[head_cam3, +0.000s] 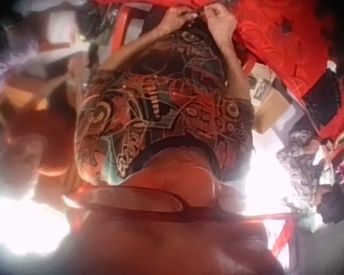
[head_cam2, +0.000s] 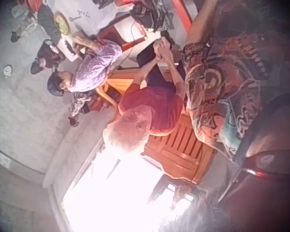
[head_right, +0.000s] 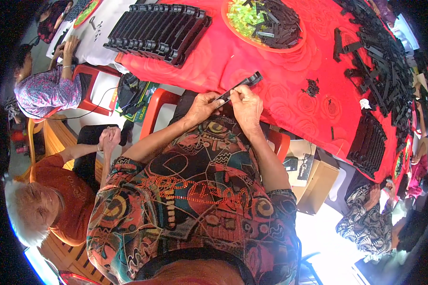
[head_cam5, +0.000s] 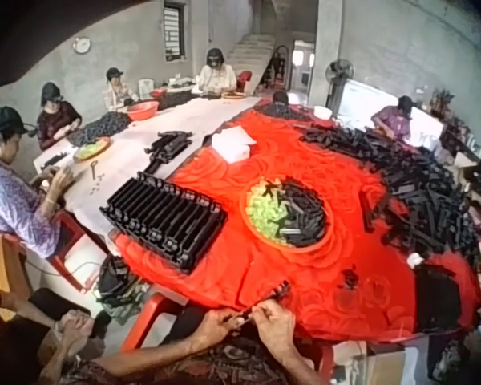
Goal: The person assembles toy components by inserting metal pins and smaller plastic parts into a black plastic housing by hand.
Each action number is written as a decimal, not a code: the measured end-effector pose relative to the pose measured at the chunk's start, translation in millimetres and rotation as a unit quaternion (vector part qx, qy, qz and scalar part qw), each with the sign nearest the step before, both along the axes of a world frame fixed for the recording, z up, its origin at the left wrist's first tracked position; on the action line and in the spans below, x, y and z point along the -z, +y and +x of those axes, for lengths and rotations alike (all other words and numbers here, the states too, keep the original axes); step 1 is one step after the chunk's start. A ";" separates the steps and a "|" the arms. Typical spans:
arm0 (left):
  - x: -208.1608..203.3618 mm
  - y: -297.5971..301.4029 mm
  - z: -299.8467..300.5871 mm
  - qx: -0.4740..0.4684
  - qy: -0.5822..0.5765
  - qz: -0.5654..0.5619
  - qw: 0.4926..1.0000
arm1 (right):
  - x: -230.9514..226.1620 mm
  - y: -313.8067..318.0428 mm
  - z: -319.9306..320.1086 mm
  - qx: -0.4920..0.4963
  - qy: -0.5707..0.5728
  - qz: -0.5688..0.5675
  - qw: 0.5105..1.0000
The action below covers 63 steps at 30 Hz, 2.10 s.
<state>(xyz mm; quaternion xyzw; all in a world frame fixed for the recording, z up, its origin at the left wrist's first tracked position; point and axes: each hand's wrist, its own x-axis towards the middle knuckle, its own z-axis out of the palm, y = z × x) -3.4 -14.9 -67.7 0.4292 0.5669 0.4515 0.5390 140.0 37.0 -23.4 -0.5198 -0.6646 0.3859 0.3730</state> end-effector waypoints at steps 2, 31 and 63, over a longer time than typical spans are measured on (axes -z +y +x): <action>0.2 -0.8 -0.9 0.002 0.044 0.014 0.999 | -5.6 -0.9 1.1 -0.003 -0.038 0.005 0.999; -8.1 3.0 6.0 -0.004 -0.059 -0.053 0.997 | -3.3 -5.9 4.4 -0.060 0.135 0.014 0.989; -29.0 9.1 18.2 -0.043 -0.046 -0.035 0.997 | -19.3 7.6 -2.7 0.024 -0.030 0.070 0.997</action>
